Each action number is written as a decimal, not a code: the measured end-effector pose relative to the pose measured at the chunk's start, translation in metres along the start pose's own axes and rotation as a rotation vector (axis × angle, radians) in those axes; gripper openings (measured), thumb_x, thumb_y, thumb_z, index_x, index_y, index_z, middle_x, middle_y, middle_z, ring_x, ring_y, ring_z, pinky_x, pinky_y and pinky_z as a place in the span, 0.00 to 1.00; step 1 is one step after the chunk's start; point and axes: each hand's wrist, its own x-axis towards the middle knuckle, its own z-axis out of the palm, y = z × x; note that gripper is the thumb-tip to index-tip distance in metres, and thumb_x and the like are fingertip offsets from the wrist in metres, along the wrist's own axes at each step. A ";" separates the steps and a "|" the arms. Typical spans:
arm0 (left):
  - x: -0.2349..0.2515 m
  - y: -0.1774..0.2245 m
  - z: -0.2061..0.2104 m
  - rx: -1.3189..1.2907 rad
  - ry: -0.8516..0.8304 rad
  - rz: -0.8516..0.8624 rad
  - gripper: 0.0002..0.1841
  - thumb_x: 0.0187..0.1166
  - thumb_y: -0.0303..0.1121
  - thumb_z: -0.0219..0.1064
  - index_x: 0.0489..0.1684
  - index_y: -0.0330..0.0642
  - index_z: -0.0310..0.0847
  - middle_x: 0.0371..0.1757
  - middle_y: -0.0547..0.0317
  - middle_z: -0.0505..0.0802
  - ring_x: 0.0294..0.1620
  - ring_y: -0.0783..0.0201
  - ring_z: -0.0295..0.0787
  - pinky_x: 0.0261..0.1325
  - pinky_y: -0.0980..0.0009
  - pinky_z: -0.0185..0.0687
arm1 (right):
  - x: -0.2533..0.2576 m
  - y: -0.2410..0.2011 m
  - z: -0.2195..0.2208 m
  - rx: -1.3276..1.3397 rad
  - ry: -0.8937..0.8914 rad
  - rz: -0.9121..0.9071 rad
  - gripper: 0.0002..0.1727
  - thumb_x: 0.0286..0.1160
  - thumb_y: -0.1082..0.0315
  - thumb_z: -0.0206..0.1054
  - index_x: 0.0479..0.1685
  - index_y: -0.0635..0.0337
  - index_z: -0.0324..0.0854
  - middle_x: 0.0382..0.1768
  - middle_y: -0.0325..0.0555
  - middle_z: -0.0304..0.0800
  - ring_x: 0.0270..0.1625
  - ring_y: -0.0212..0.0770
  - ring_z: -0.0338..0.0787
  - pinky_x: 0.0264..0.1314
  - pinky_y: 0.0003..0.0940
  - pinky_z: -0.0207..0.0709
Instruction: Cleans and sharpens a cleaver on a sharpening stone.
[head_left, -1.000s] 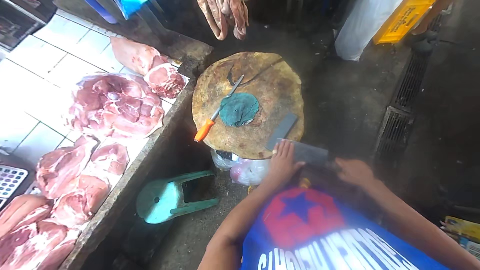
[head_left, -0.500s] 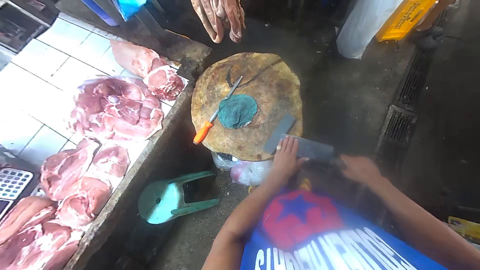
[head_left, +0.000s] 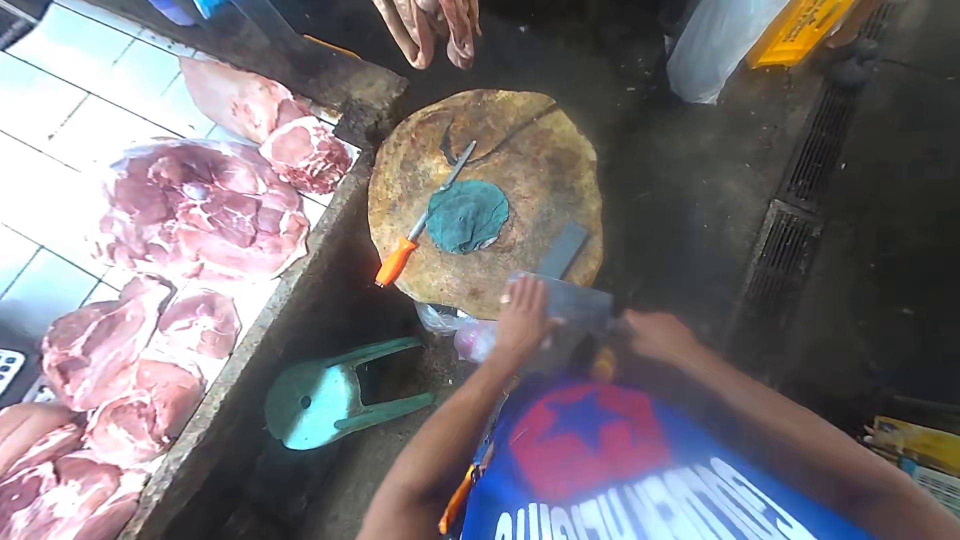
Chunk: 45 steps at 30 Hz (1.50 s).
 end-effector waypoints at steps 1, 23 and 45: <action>0.013 0.023 0.006 -0.016 -0.004 0.013 0.47 0.80 0.69 0.56 0.89 0.37 0.63 0.92 0.42 0.65 0.96 0.44 0.49 0.96 0.42 0.39 | -0.008 0.021 -0.004 -0.022 0.014 0.045 0.22 0.70 0.56 0.68 0.63 0.54 0.80 0.48 0.62 0.92 0.54 0.68 0.92 0.52 0.75 0.80; 0.066 0.052 0.021 -0.068 0.085 0.066 0.48 0.78 0.74 0.52 0.87 0.43 0.67 0.89 0.48 0.70 0.94 0.48 0.56 0.95 0.46 0.46 | -0.007 0.049 -0.046 -0.076 0.020 0.153 0.20 0.72 0.54 0.70 0.60 0.53 0.84 0.48 0.61 0.93 0.55 0.67 0.92 0.53 0.74 0.81; 0.034 -0.054 0.000 0.006 0.023 0.023 0.45 0.80 0.73 0.50 0.89 0.49 0.64 0.90 0.51 0.70 0.93 0.49 0.58 0.93 0.42 0.51 | 0.039 -0.038 -0.035 0.036 -0.006 0.012 0.19 0.65 0.53 0.75 0.53 0.51 0.87 0.45 0.56 0.94 0.51 0.63 0.93 0.50 0.73 0.82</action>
